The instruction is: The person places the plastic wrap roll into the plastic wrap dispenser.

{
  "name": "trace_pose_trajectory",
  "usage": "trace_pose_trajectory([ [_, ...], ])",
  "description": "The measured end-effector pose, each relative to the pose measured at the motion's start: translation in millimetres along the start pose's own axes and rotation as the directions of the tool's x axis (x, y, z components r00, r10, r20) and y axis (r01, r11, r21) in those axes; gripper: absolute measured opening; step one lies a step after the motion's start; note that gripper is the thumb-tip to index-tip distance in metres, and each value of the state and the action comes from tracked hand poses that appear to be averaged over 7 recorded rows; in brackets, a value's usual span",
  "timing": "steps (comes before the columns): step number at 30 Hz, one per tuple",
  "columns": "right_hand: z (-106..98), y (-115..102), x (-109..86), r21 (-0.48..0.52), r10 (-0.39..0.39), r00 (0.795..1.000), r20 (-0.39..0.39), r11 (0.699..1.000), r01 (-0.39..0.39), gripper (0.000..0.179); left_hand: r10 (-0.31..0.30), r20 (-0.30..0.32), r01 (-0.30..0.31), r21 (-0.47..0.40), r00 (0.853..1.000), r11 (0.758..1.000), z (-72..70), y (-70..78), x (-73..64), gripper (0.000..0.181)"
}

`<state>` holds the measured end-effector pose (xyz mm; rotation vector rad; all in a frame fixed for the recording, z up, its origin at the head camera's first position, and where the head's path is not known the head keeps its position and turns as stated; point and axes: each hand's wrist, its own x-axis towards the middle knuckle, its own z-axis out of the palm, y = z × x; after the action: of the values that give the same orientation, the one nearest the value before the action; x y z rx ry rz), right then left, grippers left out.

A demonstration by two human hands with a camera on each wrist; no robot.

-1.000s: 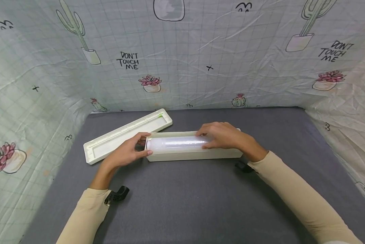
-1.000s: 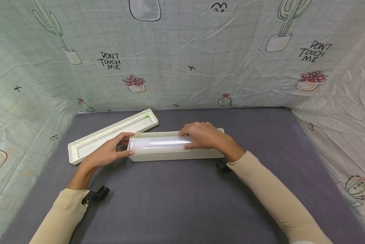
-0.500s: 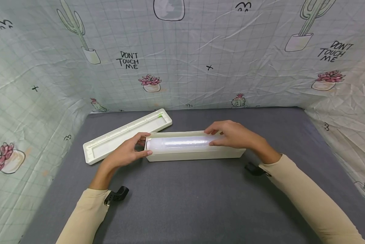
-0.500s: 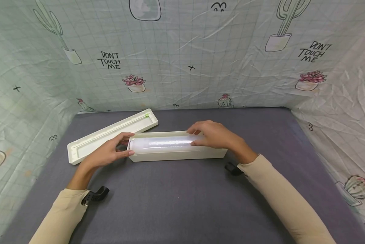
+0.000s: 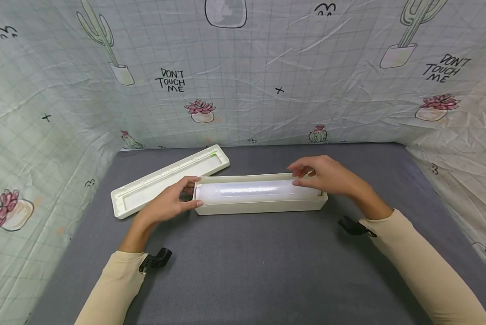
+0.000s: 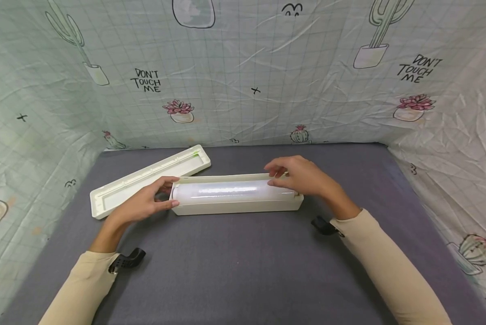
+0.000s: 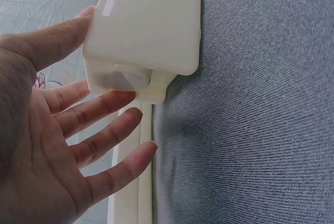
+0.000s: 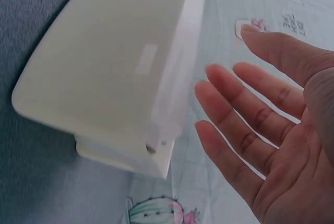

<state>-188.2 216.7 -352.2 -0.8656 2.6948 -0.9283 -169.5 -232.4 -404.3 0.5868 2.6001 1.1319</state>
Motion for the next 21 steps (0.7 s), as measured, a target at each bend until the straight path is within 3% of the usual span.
trace_pose_trajectory([
  [12,-14,17,-18.9,-0.024,0.077,0.994,-0.074,0.997,-0.079,0.034,-0.006,0.002,0.006,-0.006,1.0,1.0,-0.3,0.4,0.7,0.071],
  [21,-17,33,-30.0,-0.025,0.169,0.973,-0.159,0.984,-0.175,0.035,-0.017,0.005,0.017,-0.015,1.0,1.0,-0.4,0.6,0.2,0.071],
])
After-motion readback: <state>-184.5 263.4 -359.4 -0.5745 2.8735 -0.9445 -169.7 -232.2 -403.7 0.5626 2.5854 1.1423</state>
